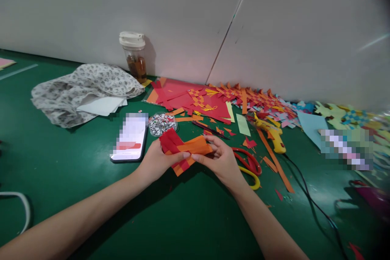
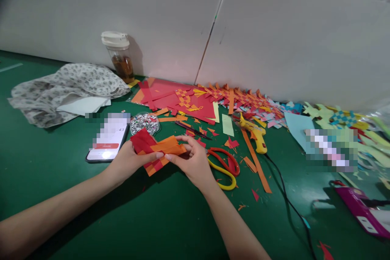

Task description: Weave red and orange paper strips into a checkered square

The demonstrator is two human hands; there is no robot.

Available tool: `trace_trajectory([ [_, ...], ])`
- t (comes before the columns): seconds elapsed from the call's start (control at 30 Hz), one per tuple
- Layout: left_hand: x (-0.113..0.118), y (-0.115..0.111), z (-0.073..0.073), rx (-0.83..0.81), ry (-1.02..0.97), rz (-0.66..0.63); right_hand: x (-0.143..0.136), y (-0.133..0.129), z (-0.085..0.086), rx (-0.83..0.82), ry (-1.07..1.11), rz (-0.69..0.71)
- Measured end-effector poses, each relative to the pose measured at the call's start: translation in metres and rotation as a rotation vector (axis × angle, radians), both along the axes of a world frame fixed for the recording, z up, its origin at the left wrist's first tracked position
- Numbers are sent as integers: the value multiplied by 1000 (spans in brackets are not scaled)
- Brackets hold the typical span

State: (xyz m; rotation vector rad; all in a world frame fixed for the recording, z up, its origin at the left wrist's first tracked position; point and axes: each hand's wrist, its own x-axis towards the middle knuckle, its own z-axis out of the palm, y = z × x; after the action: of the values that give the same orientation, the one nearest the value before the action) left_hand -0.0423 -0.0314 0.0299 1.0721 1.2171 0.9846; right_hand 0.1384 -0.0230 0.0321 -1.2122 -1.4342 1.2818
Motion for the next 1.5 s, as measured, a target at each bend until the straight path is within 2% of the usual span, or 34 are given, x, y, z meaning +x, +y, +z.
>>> trace_trajectory([
  [0.33, 3, 1, 0, -18, -9, 35, -6, -2, -3, -9, 52, -8],
  [0.67, 2, 0, 0, -57, -233, -1, -3, -2, 0, 19, 4, 38],
  [0.9, 3, 1, 4, -29, -190, -38, -1, -1, -2, 36, 26, -63],
  [1.0, 4, 4, 1, 4, -262, -33, 0, 2, -2, 53, 58, -166],
  [1.17, 2, 8, -4, -56, -314, -29, 3, 8, -3, 45, 166, -289],
  [1.37, 1, 8, -5, -71, -338, -31, 4, 8, -4, 46, 232, -323],
  [1.5, 1, 8, -6, -79, -325, -17, 1, 6, 0, 19, 240, -271],
])
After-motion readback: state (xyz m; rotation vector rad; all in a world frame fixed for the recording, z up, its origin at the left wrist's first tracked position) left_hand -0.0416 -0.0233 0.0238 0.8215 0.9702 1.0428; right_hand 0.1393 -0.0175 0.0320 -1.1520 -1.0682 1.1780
